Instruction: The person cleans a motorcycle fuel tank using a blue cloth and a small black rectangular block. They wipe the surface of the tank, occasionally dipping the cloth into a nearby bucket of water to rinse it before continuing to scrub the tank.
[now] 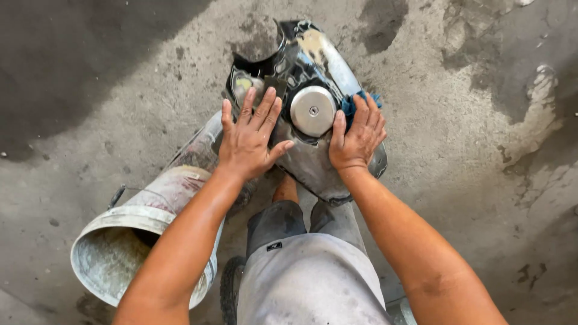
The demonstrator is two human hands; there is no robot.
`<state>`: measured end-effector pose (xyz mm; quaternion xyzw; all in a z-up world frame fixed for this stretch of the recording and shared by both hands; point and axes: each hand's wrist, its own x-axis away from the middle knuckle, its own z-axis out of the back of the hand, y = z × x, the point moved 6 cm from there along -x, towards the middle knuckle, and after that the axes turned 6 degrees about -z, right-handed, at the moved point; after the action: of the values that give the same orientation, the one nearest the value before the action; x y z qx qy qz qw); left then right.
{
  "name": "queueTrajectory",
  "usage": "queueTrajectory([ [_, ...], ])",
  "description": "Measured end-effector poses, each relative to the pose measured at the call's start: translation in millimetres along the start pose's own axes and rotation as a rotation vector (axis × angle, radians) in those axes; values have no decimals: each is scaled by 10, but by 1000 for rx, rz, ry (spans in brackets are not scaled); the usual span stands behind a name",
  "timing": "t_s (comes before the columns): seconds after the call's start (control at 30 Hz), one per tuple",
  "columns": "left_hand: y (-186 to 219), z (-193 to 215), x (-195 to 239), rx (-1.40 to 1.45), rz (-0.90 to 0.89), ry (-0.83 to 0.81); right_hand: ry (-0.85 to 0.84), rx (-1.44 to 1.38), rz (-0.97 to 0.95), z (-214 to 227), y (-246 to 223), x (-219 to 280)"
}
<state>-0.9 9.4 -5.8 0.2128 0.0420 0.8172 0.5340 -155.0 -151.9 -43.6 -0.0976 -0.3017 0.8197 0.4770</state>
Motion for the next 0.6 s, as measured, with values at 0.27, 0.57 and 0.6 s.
queueTrajectory([
  [0.27,-80,295,-1060,8,12,37,-4,32,4,-52,59,12],
  [0.57,-38,42,-225,-30,-40,-8,-2,18,-4,-48,61,-75],
  [0.6,-39,19,-227,-33,-34,-41,-17,20,-10,-53,76,-36],
])
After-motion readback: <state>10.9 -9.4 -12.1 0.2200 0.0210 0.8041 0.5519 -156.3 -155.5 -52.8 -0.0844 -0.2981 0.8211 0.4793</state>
